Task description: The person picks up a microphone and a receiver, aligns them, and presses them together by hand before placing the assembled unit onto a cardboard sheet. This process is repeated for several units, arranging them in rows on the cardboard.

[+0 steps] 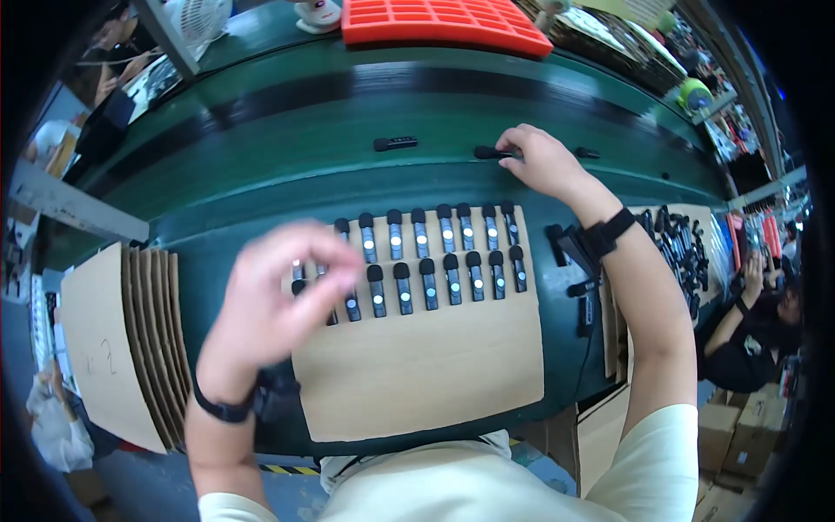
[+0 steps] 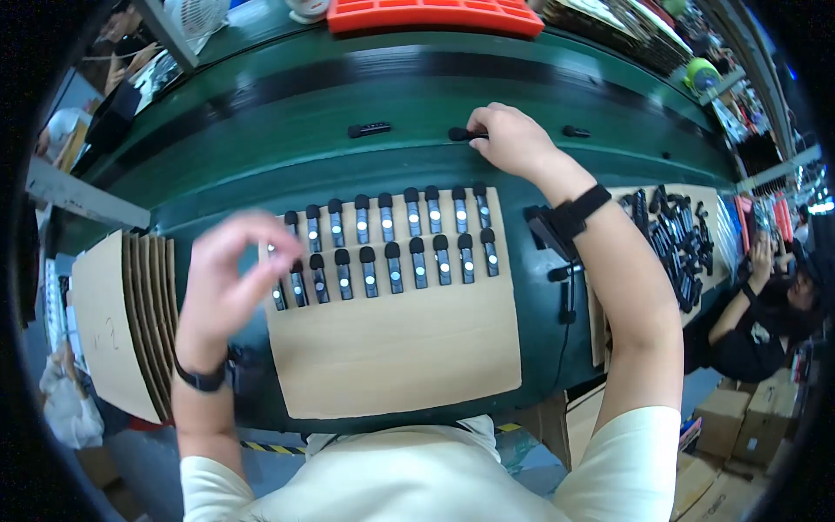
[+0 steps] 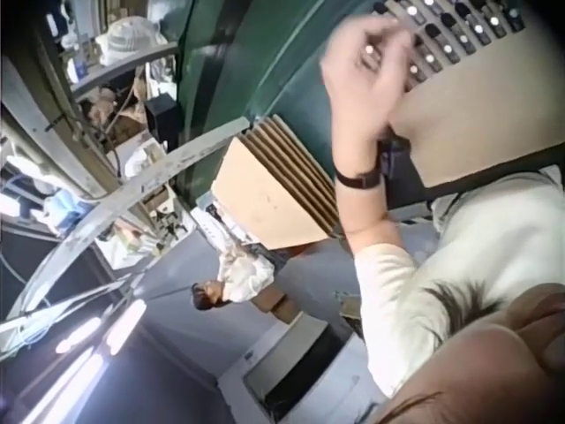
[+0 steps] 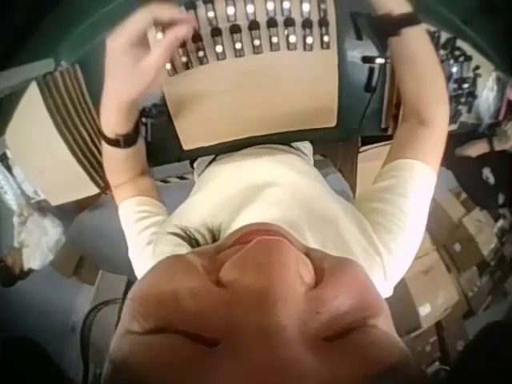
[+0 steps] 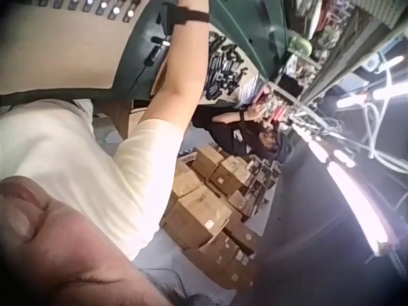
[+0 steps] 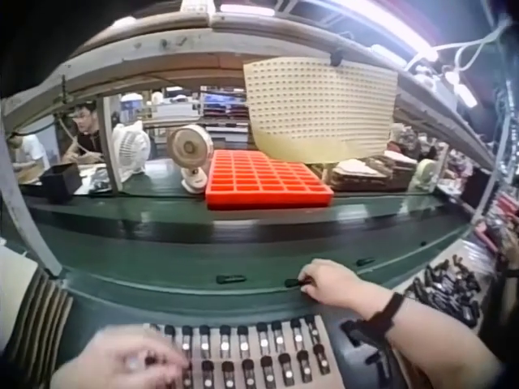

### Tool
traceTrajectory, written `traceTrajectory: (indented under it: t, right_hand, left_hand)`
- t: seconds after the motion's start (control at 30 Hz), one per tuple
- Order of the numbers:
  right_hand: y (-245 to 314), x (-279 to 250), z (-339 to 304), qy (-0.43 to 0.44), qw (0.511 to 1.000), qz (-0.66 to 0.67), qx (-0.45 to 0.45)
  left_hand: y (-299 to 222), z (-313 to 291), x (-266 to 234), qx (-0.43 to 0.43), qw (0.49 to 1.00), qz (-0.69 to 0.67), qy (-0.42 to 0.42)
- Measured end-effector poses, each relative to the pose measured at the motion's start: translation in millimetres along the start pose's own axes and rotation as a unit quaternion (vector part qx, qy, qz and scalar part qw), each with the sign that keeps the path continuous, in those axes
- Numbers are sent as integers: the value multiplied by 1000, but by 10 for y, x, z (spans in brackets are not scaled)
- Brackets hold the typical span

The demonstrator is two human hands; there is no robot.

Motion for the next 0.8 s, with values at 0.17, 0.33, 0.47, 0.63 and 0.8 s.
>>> traceTrajectory:
  t: [0.17,0.33,0.47,0.63,0.8]
  right_hand:
    - [-155,313,369,67,996,-52,-42]
    - [33,180,281,47,997,55,14]
    - [548,-59,-258,-42,969,239,-51]
    - [964,-145,-1104,-89,927,365,-6]
    - [1148,188,-1531,-193,783,580,118]
  left_hand:
    - [569,754,-232,-96,994,31,-30]
    - [1071,1224,-239,-164,973,161,18]
    - [1413,1449,-107,-153,965,208,44]
    - [1656,1605,38,-154,950,257,85]
    - [1762,1656,73,-158,945,251,134]
Point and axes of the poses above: each hand's wrist, its own z-axis towards the middle knuckle, its own x-axis out of the palm, y = z × x, the point moved 8 cm from there along z, towards the middle knuckle, and after that the axes turned 9 degrees about -x, right-handed, at the moved point
